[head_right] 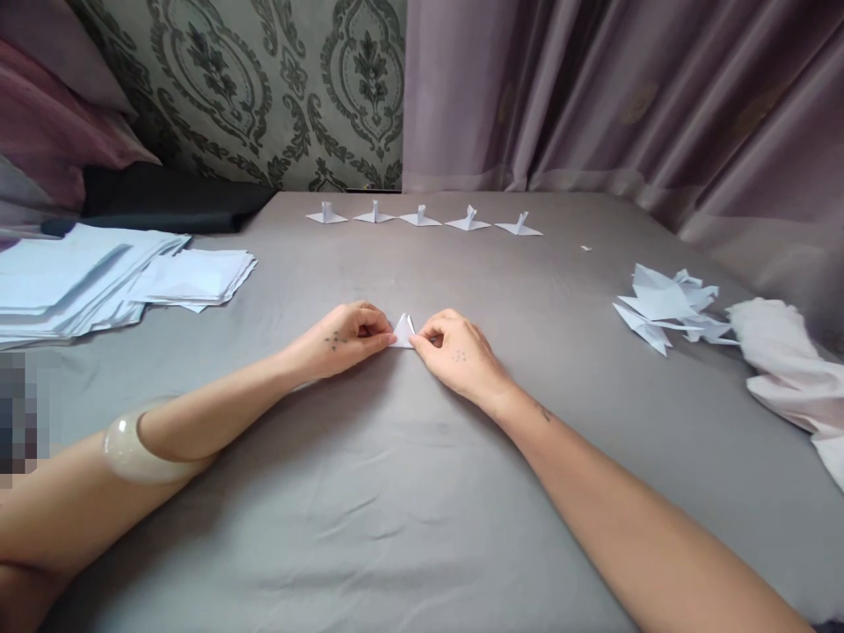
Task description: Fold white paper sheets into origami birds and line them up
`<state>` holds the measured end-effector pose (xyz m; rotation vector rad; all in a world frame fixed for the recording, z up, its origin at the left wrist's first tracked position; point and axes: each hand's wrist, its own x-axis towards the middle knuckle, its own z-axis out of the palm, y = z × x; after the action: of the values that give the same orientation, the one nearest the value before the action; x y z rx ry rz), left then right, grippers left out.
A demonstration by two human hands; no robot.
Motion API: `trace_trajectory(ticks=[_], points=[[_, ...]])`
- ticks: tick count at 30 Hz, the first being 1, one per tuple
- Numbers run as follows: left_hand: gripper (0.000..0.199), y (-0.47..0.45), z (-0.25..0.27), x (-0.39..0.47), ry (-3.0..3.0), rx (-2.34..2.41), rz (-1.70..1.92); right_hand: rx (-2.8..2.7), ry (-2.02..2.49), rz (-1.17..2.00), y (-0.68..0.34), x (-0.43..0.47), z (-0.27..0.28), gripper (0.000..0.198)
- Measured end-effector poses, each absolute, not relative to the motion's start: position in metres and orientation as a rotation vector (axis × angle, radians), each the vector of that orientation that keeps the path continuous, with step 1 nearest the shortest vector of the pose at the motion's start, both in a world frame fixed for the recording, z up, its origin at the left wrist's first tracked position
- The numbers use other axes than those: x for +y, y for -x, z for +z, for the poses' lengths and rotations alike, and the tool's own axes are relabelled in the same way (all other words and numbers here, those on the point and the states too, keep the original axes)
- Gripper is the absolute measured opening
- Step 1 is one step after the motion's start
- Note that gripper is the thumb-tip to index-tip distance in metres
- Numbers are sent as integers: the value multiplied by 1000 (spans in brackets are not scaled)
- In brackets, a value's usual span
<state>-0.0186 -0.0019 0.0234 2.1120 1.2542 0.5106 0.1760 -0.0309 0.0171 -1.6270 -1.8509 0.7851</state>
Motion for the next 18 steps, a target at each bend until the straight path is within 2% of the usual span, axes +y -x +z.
trace_trajectory(ticks=[18], points=[[25,17,22,10,-2081,1144,449,-1803,1716,826,-171,-30,23,20]])
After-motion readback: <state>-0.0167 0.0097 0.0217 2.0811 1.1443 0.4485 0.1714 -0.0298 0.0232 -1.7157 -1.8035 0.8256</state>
